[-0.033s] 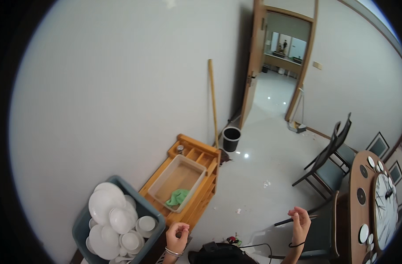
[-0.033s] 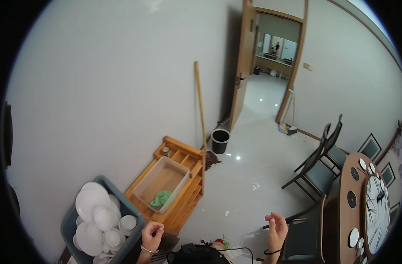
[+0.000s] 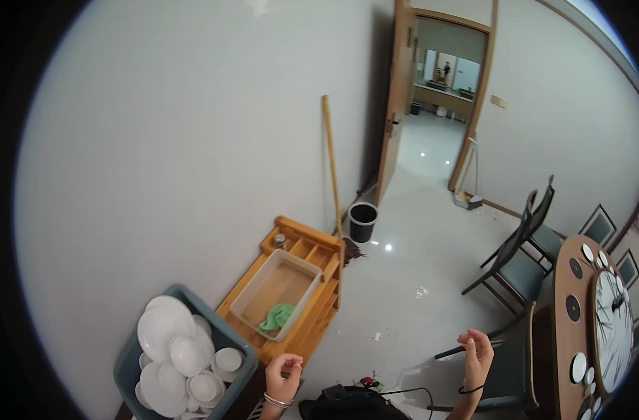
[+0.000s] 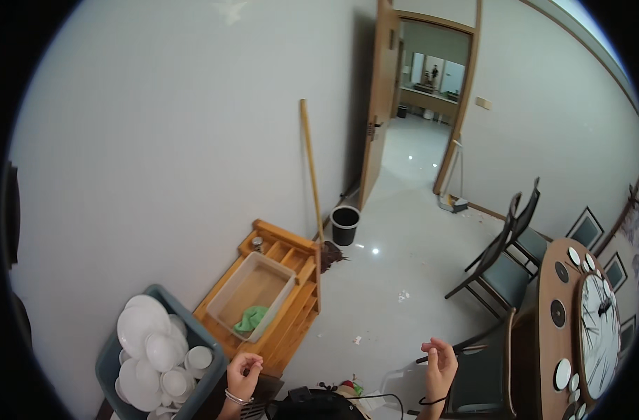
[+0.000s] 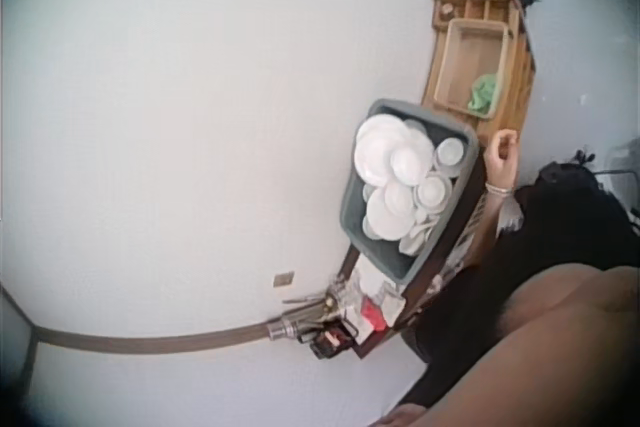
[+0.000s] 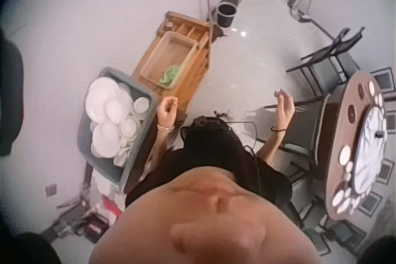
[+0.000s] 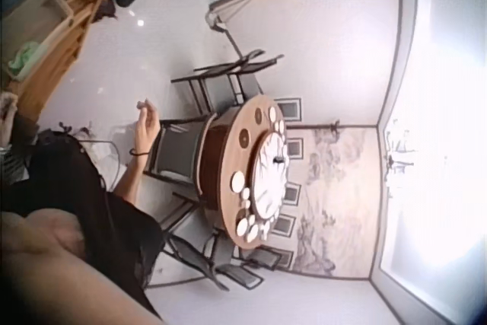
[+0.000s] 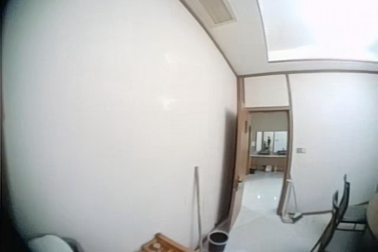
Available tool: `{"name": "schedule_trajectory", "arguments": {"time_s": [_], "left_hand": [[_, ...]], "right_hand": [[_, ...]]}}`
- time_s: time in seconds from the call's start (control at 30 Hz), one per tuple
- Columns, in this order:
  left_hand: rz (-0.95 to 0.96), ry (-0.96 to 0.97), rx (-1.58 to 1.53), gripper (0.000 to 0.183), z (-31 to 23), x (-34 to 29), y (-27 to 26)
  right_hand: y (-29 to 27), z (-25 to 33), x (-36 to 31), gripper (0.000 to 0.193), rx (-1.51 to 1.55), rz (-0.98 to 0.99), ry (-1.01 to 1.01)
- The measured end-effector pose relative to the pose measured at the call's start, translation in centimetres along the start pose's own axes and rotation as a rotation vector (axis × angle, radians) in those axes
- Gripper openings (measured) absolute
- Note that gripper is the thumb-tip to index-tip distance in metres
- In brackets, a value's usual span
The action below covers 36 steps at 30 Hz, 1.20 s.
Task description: The person picks up white bowls and plates from a round dining table and places them into a blue plastic bin on a nearby cabinet. The person handles the items one at a time, walking back and forth between the table and the bin to clear the table.
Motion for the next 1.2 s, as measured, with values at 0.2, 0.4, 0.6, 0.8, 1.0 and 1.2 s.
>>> {"name": "schedule_trajectory", "arguments": {"time_s": [0.2,0.4,0.6,0.8,1.0,1.2], "left_hand": [[0.193,-0.015,-0.011,0.007,1.8,4.0,12.5],[0.343,-0.117,-0.116,0.009,3.4,7.6,22.4],[0.573,-0.17,-0.079,0.01,4.7,11.5,31.0],[0.805,-0.229,-0.092,0.01,9.0,17.5,40.7],[1.029,-0.249,-0.097,0.009,11.3,24.4,52.9],[1.335,-0.148,0.014,0.009,11.0,31.0,63.7]], "right_hand": [[-6.6,-4.5,3.8,0.018,0.039,-0.157,0.058],[-12.5,-7.6,5.5,0.017,0.009,-0.308,0.114],[-17.0,-9.1,5.9,0.015,0.053,-0.546,0.186],[-18.5,-9.5,6.8,0.015,0.018,-0.791,0.278],[-17.1,-9.6,12.1,0.014,-0.102,-1.01,0.284],[-14.5,-9.0,17.7,0.014,-0.086,-1.109,0.336]]}}
Point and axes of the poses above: each hand's wrist, its own x-axis towards the middle knuckle, its own y-axis out of the palm, z = x × y, the point moved 7 cm from there along x, towards the middle knuckle, and after that the axes turned 11 degrees about -x, right-handed, at the moved point
